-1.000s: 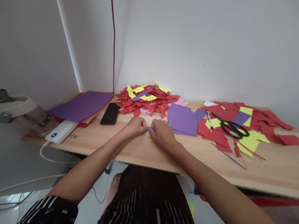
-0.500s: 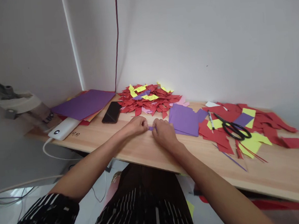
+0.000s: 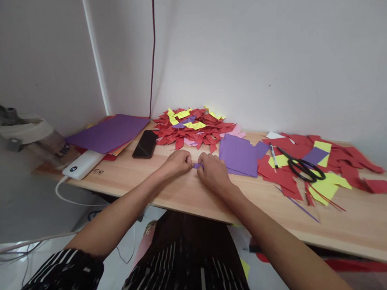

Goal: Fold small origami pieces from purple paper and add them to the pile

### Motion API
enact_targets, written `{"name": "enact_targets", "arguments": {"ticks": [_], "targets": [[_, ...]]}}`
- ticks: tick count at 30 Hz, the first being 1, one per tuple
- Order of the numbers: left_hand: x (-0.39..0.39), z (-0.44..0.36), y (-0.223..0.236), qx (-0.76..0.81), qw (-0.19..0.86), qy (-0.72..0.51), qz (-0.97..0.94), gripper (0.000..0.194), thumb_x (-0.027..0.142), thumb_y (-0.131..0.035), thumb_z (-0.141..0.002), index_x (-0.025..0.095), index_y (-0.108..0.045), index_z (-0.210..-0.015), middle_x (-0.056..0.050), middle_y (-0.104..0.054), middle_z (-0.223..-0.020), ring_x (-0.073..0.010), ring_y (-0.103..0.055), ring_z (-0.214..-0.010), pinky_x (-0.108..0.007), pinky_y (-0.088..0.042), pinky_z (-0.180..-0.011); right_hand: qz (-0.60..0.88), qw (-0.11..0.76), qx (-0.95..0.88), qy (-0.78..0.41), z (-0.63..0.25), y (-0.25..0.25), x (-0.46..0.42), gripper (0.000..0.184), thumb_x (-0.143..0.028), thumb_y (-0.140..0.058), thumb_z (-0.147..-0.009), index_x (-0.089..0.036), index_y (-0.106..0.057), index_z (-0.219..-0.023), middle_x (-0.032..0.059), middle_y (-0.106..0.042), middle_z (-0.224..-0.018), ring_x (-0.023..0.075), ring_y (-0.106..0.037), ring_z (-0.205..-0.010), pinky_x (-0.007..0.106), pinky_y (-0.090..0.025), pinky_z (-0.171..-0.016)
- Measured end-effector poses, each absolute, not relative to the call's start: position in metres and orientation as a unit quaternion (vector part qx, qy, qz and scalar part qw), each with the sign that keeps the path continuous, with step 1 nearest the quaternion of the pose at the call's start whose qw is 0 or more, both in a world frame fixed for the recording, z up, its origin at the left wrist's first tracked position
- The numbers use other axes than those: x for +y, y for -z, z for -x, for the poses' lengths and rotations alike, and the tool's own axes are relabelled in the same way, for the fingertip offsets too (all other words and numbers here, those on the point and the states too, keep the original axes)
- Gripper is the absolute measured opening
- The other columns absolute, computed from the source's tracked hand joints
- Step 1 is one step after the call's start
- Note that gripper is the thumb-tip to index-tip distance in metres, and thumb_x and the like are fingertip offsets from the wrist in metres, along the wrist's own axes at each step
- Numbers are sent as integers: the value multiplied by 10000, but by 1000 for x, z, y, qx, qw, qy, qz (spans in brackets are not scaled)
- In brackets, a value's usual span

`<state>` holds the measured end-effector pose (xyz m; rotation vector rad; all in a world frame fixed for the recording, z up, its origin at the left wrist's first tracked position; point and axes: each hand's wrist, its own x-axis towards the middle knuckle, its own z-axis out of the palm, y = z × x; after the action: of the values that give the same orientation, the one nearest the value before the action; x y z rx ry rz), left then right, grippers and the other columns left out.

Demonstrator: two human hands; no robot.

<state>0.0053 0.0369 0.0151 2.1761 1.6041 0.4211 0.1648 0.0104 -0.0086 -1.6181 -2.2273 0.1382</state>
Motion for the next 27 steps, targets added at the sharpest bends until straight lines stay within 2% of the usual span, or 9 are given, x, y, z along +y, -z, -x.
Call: {"name": "enact_targets", "arguments": {"ticks": [5,10,15,18,21,27], "targets": [[39,-5,-15,575,213,-141,-777,64,199,-591,-733,169,-646,-716,-50,-659,-758,-185,-585,-747,-273,-421,-679,567,205,-796,-54,-169,12,12,212,-139,-464,-765,-183,-557,-950,101,-622,-931,240,-536,-868,326,-347,-736],[39,-5,-16,578,211,-140,-775,76,204,-583,-738,168,-650,-729,-52,-664,-777,-186,-586,-743,-274,-416,-665,553,211,-804,-57,-174,11,7,227,-163,-452,-843,-168,-600,-1016,103,-634,-957,236,-557,-901,330,-368,-773],[40,-5,-16,578,208,-133,-778,86,220,-593,-732,169,-661,-749,-52,-664,-785,-185,-586,-759,-270,-428,-691,535,158,-828,56,-170,6,-22,370,-300,-437,-955,-174,-576,-1274,133,-615,-1244,275,-546,-1060,391,-354,-856],[41,-6,-15,582,205,-130,-776,80,208,-589,-727,168,-657,-740,-52,-662,-775,-183,-584,-754,-270,-426,-691,514,131,-843,90,-162,6,-38,392,-326,-435,-973,-170,-571,-1305,132,-573,-1346,284,-488,-1186,434,-312,-949],[41,-6,-13,583,203,-132,-776,76,199,-584,-724,167,-652,-734,-55,-664,-776,-182,-585,-746,-272,-425,-686,528,116,-835,106,-156,6,-44,381,-307,-430,-979,-145,-583,-1288,128,-580,-1346,288,-459,-1221,467,-263,-1009],[38,-5,-13,580,194,-140,-779,89,211,-572,-746,166,-648,-746,-77,-673,-825,-198,-595,-784,-283,-432,-708,561,71,-815,125,-158,-1,-44,346,-308,-409,-991,-142,-619,-1209,122,-582,-1323,309,-477,-1168,445,-319,-894]]}}
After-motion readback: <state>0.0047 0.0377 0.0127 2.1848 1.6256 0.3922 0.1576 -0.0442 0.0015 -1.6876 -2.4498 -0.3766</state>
